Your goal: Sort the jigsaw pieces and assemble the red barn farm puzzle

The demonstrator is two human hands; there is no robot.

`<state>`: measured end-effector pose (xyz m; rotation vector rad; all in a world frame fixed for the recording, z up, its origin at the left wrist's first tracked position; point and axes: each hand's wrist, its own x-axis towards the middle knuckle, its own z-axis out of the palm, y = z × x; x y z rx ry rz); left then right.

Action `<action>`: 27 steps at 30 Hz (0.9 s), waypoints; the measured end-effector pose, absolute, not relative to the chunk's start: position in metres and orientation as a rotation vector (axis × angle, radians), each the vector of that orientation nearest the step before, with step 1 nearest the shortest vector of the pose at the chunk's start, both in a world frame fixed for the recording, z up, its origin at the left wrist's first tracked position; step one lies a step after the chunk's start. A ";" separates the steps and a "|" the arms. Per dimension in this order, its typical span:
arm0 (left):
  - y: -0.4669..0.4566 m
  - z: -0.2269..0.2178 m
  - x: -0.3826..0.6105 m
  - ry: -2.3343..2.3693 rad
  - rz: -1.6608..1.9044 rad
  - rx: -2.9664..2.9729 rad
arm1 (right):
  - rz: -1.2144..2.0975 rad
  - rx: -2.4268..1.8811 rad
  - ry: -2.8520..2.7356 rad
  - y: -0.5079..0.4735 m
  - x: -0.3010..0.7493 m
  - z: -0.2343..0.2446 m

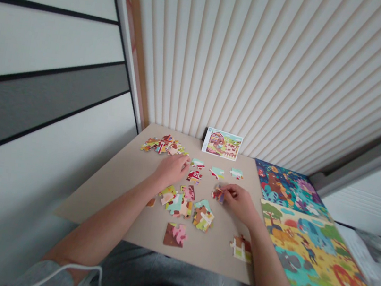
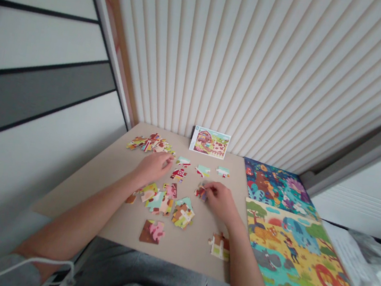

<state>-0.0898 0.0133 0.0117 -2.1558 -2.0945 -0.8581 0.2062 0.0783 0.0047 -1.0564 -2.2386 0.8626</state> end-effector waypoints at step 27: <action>-0.010 0.019 -0.047 -1.399 -0.600 -2.940 | 1.408 -0.882 -2.327 0.058 0.220 0.037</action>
